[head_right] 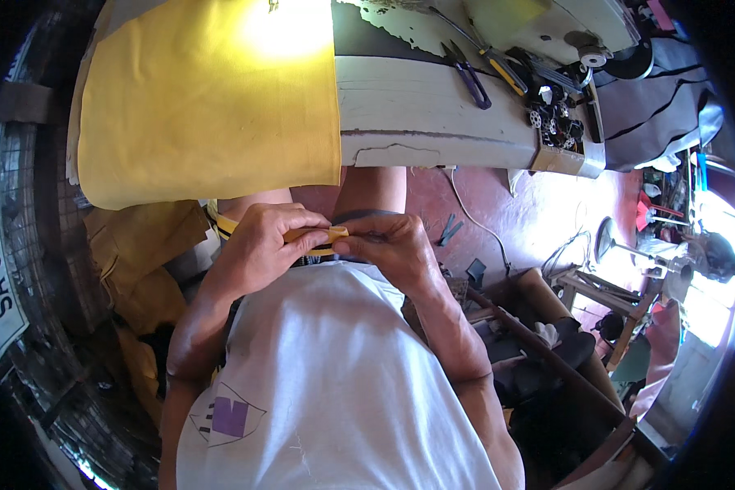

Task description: Sewing components of a yellow fabric bag together using an industrial sewing machine.

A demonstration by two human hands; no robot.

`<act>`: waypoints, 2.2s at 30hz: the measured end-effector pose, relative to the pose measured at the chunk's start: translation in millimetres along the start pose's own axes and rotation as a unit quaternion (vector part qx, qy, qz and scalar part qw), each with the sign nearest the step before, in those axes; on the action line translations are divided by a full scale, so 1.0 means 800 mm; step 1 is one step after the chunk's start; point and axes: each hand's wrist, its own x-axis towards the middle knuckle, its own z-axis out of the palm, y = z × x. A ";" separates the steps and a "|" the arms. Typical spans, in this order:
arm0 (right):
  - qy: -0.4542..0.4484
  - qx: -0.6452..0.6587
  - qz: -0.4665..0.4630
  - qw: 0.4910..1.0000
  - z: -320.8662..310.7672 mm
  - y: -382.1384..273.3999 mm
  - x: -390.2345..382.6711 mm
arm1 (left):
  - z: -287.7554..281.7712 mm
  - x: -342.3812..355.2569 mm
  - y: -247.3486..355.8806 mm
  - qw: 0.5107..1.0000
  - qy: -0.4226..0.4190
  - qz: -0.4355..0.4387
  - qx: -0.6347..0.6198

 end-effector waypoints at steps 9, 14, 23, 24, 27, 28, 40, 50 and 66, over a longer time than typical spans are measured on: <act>-0.008 0.053 -0.067 0.996 0.001 0.019 0.007 | 0.008 0.012 -0.014 0.993 -0.022 -0.052 -0.104; 0.025 0.103 -0.064 0.992 0.007 0.020 0.004 | 0.010 0.013 -0.013 0.992 -0.007 -0.073 -0.105; 0.066 0.095 -0.061 0.991 0.015 0.022 0.004 | 0.003 0.011 -0.005 0.992 0.010 -0.054 -0.111; 0.066 0.095 -0.061 0.991 0.017 0.021 0.005 | 0.002 0.011 -0.005 0.993 0.009 -0.049 -0.110; 0.067 0.093 -0.089 0.989 0.020 0.015 0.007 | -0.001 0.012 -0.002 0.986 -0.021 -0.099 -0.129; 0.065 0.038 -0.110 0.991 0.021 0.011 0.009 | -0.003 0.013 0.000 0.987 -0.022 -0.085 -0.132; 0.066 0.119 -0.206 0.969 0.041 -0.039 0.035 | -0.046 0.028 0.026 0.990 0.089 -0.024 -0.104; 0.127 0.233 -0.183 0.947 0.080 -0.050 0.057 | -0.050 0.029 0.042 0.958 0.224 0.046 -0.175; -0.013 0.025 -0.197 0.980 0.089 -0.056 0.036 | -0.082 -0.006 0.102 0.841 0.079 0.181 0.504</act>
